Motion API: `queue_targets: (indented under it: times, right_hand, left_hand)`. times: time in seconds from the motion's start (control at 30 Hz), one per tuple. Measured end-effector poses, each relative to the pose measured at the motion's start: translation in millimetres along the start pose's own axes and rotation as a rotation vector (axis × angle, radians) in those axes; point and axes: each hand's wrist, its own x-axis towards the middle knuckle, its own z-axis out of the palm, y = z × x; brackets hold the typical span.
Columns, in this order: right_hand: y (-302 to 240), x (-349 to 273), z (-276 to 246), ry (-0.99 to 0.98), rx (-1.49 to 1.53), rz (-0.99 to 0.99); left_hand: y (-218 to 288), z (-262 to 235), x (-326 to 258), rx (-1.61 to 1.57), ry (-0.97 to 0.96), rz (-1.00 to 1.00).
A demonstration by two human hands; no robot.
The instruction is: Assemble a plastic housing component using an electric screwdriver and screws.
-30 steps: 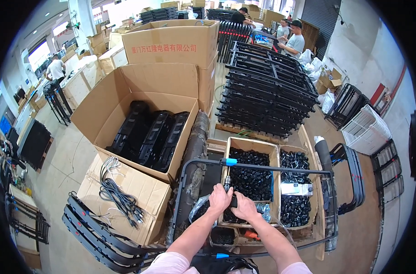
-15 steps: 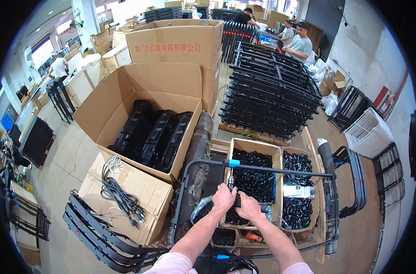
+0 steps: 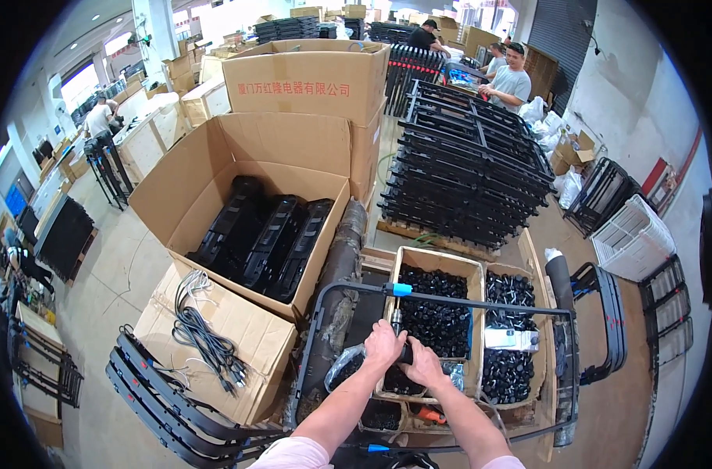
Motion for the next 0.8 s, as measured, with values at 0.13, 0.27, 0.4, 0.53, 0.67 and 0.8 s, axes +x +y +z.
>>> queue_targets:
  times: [0.13,0.27,0.4,0.53,0.67,0.8]
  right_hand:
    - [-0.4,8.0,-8.4,-0.032,0.018,0.017]
    - [-5.8,11.3,-12.3,-0.048,0.011,0.054]
    - [-7.7,16.3,-19.2,-0.099,0.025,0.085]
    - [-4.4,18.4,-18.6,-0.105,0.024,0.093]
    - [-3.2,21.5,-16.6,-0.071,0.03,0.075]
    - [-3.2,24.1,-15.9,-0.064,0.009,0.046]
  left_hand:
    - [0.7,-2.5,2.0,-0.001,0.013,-0.002]
    - [2.5,-4.8,6.6,-0.015,0.001,-0.014]
    - [2.4,-4.4,10.4,-0.048,0.009,-0.021]
    - [4.3,-4.2,13.1,-0.051,-0.001,-0.039]
    - [5.6,-4.9,16.5,-0.037,-0.015,-0.045]
    - [5.0,-4.8,19.3,-0.053,-0.004,-0.035]
